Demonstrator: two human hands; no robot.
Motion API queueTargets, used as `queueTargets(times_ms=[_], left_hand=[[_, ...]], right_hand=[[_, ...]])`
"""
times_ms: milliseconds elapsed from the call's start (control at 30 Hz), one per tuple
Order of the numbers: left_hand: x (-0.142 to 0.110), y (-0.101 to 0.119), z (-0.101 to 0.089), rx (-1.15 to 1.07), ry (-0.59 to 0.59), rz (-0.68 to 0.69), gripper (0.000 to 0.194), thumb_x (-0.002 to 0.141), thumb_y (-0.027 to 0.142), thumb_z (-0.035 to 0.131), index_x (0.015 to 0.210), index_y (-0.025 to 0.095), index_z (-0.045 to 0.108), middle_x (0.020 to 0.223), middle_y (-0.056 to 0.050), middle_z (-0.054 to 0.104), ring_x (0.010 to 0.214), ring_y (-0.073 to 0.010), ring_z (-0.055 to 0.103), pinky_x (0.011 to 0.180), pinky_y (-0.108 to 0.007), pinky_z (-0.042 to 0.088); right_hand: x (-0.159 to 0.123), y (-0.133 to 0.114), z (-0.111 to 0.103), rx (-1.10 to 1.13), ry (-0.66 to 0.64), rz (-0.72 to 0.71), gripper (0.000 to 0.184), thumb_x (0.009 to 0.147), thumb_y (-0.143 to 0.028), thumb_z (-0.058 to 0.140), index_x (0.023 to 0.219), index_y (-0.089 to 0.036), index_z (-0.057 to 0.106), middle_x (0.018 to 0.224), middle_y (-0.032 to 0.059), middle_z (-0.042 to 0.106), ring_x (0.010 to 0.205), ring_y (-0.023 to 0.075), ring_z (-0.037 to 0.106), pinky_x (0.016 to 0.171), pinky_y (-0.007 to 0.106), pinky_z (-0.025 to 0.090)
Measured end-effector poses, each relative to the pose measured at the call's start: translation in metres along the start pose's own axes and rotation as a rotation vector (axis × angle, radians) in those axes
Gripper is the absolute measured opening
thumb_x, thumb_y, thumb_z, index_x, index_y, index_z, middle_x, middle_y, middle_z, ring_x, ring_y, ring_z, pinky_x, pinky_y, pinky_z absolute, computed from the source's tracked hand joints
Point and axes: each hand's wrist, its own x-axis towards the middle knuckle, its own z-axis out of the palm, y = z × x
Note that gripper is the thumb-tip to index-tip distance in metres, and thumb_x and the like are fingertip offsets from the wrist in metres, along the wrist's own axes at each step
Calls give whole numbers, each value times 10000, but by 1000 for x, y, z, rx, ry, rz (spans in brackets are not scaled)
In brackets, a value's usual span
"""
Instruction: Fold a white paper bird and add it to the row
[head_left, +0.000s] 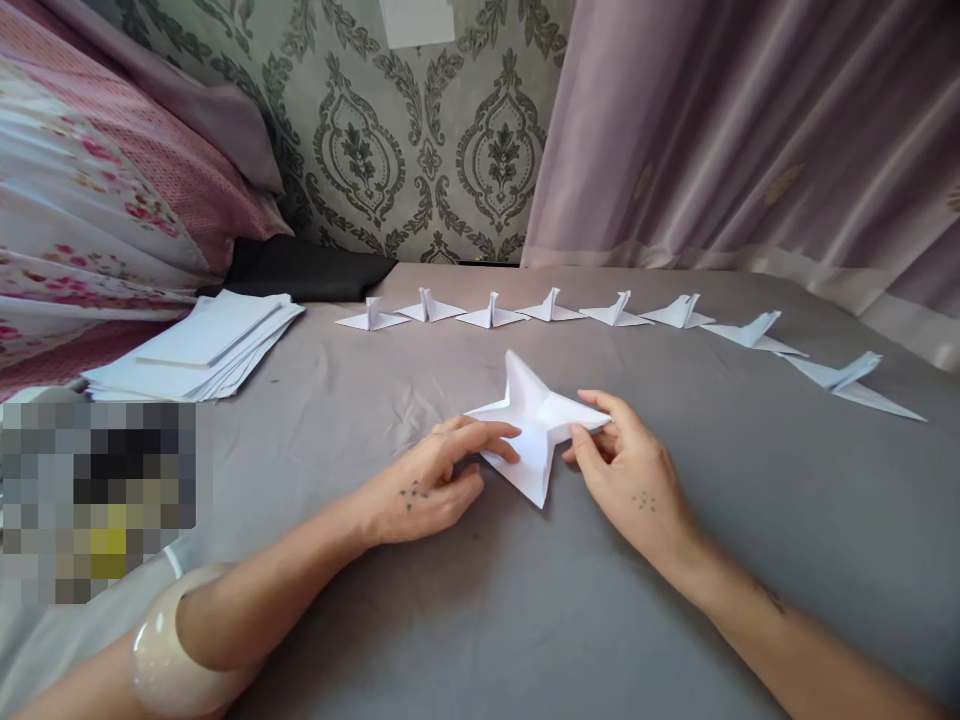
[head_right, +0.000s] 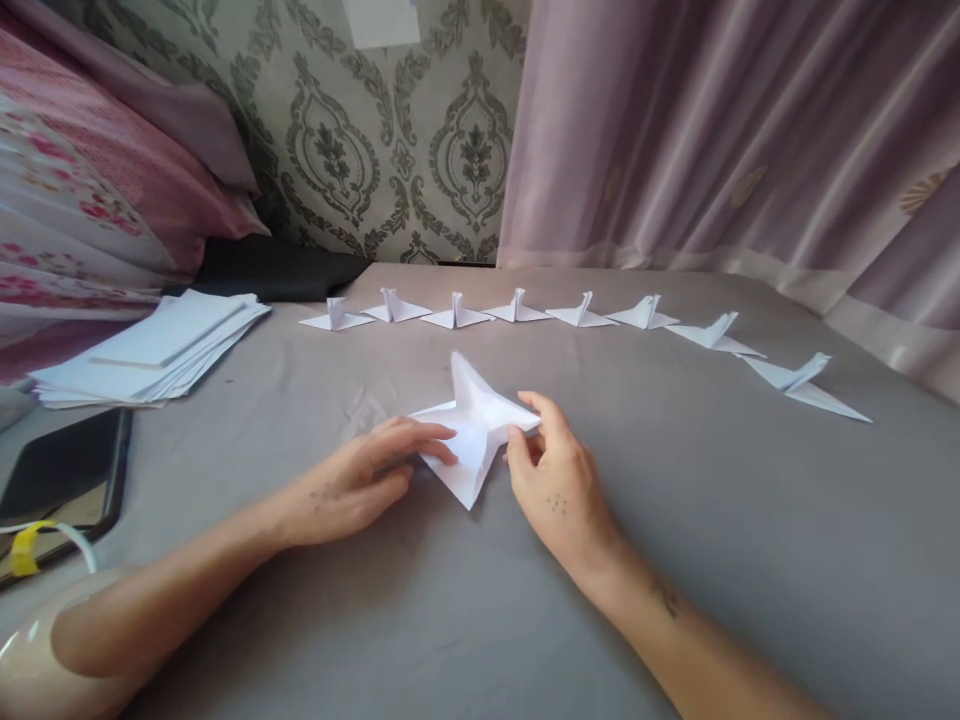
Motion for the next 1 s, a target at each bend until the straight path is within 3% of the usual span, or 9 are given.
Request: queueTargets(times_ms=[100, 233, 400, 533, 600, 667, 767, 867, 1000], left_hand=[[-2, -2, 3, 325, 44, 124, 622, 735, 3, 406, 1321, 205, 467, 1261, -88, 617, 1207, -264, 474, 954, -443, 399], [-4, 0, 8, 672, 91, 273, 498, 883, 29, 399, 1342, 213, 460, 1365, -85, 569, 1290, -288, 422, 1010, -482, 287], [-3, -2, 14, 827, 168, 399, 392, 983, 87, 325, 1309, 232, 489, 1317, -63, 615, 1390, -240, 353, 1100, -484, 205], [3, -3, 20, 876, 272, 418, 312, 977, 67, 336, 1181, 157, 554, 1170, -75, 691, 1323, -234, 459, 1150, -496, 159], [5, 0, 25, 928, 302, 402, 299, 969, 53, 327, 1105, 140, 579, 1076, -72, 717, 1224, -229, 553, 1146, -491, 194], [7, 5, 28, 980, 264, 364, 305, 958, 40, 320, 1049, 144, 591, 1009, -70, 723, 1100, -216, 623, 1121, -486, 258], [9, 13, 31, 999, 164, 307, 277, 932, 29, 351, 1030, 129, 591, 965, -84, 711, 965, -208, 655, 1063, -476, 337], [10, 17, 32, 984, 123, 279, 249, 922, 37, 377, 1027, 127, 584, 947, -86, 690, 923, -217, 645, 994, -465, 379], [12, 19, 30, 942, 59, 250, 234, 936, 48, 376, 952, 147, 587, 944, -73, 659, 889, -207, 625, 917, -423, 407]], right_hand=[[7, 4, -3, 213, -58, 96, 383, 869, -366, 555, 1216, -204, 538, 767, 40, 720, 683, 196, 696, 654, 354, 575], [13, 3, -4, 395, -113, 124, 373, 870, -372, 572, 1191, -184, 542, 857, 66, 730, 791, 199, 708, 732, 370, 596], [19, 1, 0, 472, -186, 106, 347, 894, -370, 552, 1181, -176, 534, 871, 72, 731, 819, 203, 709, 798, 416, 591], [21, 2, 4, 525, -207, -7, 503, 901, -349, 542, 1365, -230, 389, 1267, 129, 605, 1000, 204, 679, 862, 408, 572], [17, 1, 3, 416, -129, -90, 526, 894, -308, 541, 1389, -266, 367, 1384, 130, 488, 1010, 193, 664, 806, 359, 579], [8, -2, -1, 216, -76, -204, 366, 895, -248, 513, 1261, -252, 518, 1280, 103, 531, 899, 159, 655, 728, 307, 562], [-10, -9, -8, -85, -201, -389, 242, 900, -150, 447, 984, -228, 660, 980, 44, 575, 714, 117, 575, 660, 280, 500], [-25, -15, -10, -322, -310, -471, 279, 886, -101, 422, 961, -214, 666, 893, 37, 542, 724, 143, 535, 656, 302, 464], [-31, -15, -10, -510, -318, -522, 263, 881, -108, 426, 979, -180, 658, 840, 40, 522, 740, 181, 510, 670, 349, 440]])
